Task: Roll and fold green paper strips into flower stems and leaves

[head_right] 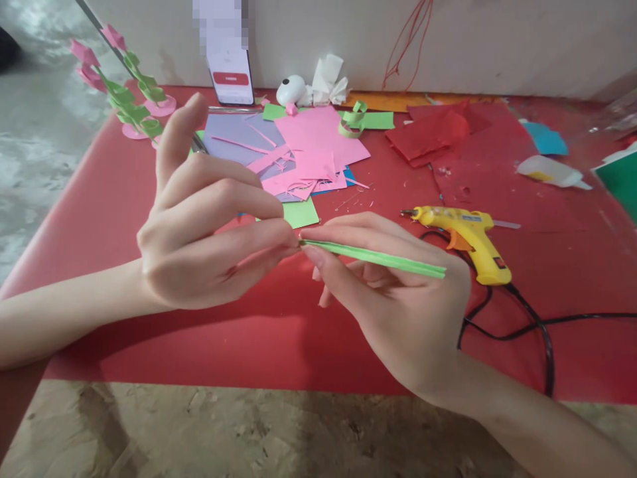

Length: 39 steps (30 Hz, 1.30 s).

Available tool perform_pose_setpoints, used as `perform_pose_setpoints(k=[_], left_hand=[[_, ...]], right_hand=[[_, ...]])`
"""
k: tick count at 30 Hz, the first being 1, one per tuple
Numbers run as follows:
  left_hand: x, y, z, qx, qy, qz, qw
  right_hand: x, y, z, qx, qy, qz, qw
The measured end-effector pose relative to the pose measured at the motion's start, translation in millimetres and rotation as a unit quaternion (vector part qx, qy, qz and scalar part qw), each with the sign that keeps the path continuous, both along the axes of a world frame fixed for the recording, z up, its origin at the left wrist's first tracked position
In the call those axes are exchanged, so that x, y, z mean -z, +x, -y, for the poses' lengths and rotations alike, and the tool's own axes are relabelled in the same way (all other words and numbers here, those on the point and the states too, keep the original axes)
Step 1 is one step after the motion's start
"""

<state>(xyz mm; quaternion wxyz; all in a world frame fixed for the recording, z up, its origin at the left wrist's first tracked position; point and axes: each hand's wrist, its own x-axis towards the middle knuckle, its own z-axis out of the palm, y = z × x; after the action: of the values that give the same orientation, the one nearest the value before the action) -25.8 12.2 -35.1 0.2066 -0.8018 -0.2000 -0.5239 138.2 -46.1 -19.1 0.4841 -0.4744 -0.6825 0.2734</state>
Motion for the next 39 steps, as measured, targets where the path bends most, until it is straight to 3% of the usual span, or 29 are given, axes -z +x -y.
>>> perform_pose_setpoints(k=[13, 20, 28, 33, 36, 39], left_hand=[[-9.7, -2, 3, -0.004, 0.026, -0.043, 0.999], [-5.3, -1, 4, 0.017, 0.043, -0.036, 0.998], [-3.7, 5, 9, 0.031, 0.096, -0.046, 0.994], [-10.2, -2, 11, 0.038, -0.029, 0.003, 0.999], [-14.4, -11, 8, 0.036, -0.15, -0.074, 0.985], [-15.3, -16, 4, 0.068, -0.153, -0.081, 0.983]], right_hand=[[3.7, 4, 3, -0.034, -0.067, -0.078, 0.994], [1.8, 4, 4, -0.043, -0.119, -0.112, 0.986], [-3.4, 3, -2, -0.005, -0.173, -0.152, 0.973], [-7.9, 0, -9, 0.02, -0.171, -0.202, 0.964], [-7.6, 0, -9, 0.024, -0.174, -0.217, 0.96], [-7.1, 1, -8, 0.023, -0.177, -0.219, 0.959]])
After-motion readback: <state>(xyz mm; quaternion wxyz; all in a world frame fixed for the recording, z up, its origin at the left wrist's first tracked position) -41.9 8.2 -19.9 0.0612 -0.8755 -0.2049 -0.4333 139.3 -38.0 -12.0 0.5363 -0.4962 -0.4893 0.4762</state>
